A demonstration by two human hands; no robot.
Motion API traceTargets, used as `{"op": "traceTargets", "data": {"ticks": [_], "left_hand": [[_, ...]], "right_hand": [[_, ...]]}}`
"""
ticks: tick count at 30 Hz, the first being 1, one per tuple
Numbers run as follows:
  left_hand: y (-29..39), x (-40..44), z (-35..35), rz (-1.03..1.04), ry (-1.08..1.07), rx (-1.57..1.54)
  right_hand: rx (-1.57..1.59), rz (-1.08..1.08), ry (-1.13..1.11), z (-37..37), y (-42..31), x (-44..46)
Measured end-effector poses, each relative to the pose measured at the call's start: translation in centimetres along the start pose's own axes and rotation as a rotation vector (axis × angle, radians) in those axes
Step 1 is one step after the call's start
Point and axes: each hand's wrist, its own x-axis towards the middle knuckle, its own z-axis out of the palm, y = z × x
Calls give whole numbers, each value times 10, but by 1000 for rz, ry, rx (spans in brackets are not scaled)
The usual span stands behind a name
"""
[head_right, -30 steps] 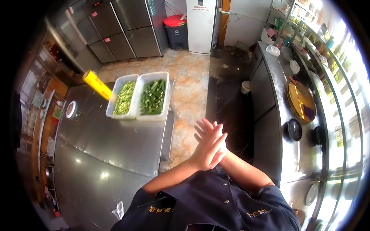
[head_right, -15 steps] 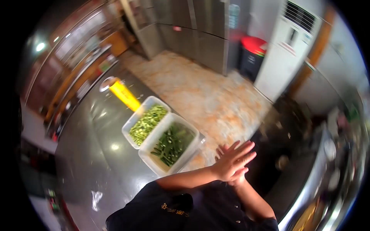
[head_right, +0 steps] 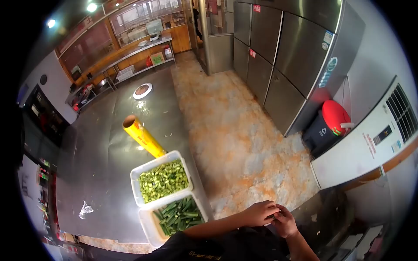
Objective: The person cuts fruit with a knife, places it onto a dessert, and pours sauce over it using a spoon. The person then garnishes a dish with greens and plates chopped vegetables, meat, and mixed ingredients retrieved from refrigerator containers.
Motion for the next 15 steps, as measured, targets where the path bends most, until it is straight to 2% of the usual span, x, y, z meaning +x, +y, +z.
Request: {"op": "traceTargets", "data": {"ticks": [2, 5, 6, 9, 10, 13, 15], "left_hand": [[-26, 32, -21, -151, 62, -47], [-66, 60, -54, -327, 258, -51], [-76, 64, -66, -360, 347, -46], [-107, 66, -94, -549, 553, -84], [-117, 65, -101, -624, 620, -110], [-135, 66, -134, -564, 719, 85], [-143, 71, -162, -596, 803, 73]], "right_hand": [[17, 108, -7, -12, -36, 37], [-43, 110, -152, -47, -71, 129], [-405, 12, -227, -56, -76, 163], [-295, 303, -239, -12, -107, 249], [-340, 335, -284, 5, -113, 274], [-476, 432, -419, 43, -120, 347], [-544, 493, -500, 55, -117, 396]]}}
